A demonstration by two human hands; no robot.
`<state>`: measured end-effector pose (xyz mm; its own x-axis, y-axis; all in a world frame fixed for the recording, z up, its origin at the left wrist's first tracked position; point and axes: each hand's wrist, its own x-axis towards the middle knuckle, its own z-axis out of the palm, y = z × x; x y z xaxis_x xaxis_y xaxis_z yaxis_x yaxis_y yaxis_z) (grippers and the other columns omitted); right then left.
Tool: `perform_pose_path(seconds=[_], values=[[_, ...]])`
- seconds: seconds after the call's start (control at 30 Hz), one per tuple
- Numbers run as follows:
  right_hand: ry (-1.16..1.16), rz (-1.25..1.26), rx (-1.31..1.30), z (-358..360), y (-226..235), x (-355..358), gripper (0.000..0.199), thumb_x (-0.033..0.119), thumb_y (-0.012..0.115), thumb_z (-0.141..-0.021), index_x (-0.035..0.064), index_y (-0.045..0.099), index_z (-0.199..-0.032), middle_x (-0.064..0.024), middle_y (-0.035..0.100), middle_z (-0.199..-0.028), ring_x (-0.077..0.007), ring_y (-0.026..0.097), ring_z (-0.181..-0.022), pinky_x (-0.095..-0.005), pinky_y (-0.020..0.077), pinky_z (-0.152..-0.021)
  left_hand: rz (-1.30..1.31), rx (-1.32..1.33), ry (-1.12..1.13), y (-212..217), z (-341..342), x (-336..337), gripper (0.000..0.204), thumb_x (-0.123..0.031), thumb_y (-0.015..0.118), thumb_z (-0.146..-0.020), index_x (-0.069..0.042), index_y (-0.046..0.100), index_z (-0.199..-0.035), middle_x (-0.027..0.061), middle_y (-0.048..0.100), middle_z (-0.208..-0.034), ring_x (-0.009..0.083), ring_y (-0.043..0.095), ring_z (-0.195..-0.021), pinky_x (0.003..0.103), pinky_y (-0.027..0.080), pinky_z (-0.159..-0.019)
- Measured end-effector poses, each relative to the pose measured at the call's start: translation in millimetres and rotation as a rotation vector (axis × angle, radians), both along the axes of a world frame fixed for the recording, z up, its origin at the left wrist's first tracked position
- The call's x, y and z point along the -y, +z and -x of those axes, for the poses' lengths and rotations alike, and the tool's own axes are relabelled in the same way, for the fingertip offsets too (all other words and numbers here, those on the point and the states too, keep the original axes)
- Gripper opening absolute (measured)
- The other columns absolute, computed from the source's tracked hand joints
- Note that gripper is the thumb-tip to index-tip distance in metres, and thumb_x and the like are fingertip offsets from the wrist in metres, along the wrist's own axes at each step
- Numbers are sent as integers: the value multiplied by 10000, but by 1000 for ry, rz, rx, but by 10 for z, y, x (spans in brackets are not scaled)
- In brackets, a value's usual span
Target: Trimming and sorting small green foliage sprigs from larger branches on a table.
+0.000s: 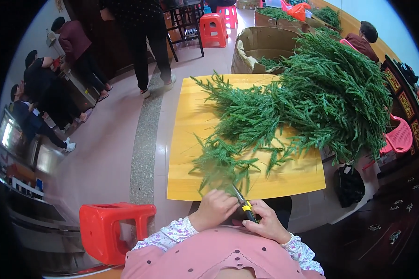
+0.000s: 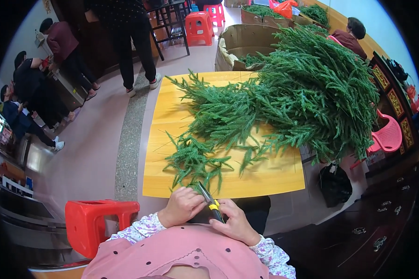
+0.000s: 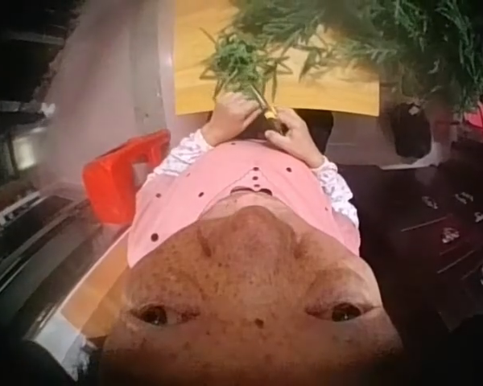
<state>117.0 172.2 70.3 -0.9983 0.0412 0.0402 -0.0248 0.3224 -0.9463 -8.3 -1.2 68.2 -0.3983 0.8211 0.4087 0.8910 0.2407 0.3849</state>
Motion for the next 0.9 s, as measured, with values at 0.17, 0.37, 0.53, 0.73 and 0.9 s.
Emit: perform_pose_path(seconds=[0.17, 0.37, 0.53, 0.73, 0.9], values=[[-22, -87, -49, -19, -5, 52, 267, 155, 724, -712, -28, 538, -768, -173, 559, -1018, -264, 552, -781, -313, 457, -655, -22, 0, 14, -40, -38, -21, 119, -182, 688, -770, -84, 626, -793, 48, 587, -709, 230, 555, -652, 353, 417, -588], [-177, -148, -106, 23, -107, 80, 260, 105, 712, -712, -6, 544, -878, -148, 581, -920, -228, 573, -758, -316, 471, -665, -36, 110, 44, -28, -34, -70, 122, -178, 676, -781, -69, 622, -764, 82, 585, -705, 266, 559, -651, 380, 425, -588], [-336, -141, -185, 261, -72, 52, 495, 34, 670, -717, -14, 503, -1180, -163, 608, -956, -261, 623, -845, -331, 499, -772, -161, 76, 103, 38, 105, -244, 110, -139, 673, -781, -39, 627, -783, 116, 591, -728, 300, 564, -676, 393, 426, -599], [-338, -448, -410, 509, -277, -23, 556, -38, 623, -723, -21, 462, -1254, -201, 587, -1040, -369, 578, -942, -398, 477, -829, -171, 2, 105, -28, 283, -451, 108, -153, 661, -780, -64, 601, -769, 69, 560, -707, 257, 537, -675, 380, 395, -606], [-371, -487, -420, 587, -430, -106, 518, -44, 631, -728, -13, 472, -1219, -203, 578, -1040, -385, 559, -962, -422, 465, -840, -112, -7, 102, -73, 275, -551, 115, -154, 666, -793, -49, 621, -781, 83, 599, -737, 276, 562, -685, 379, 422, -615]])
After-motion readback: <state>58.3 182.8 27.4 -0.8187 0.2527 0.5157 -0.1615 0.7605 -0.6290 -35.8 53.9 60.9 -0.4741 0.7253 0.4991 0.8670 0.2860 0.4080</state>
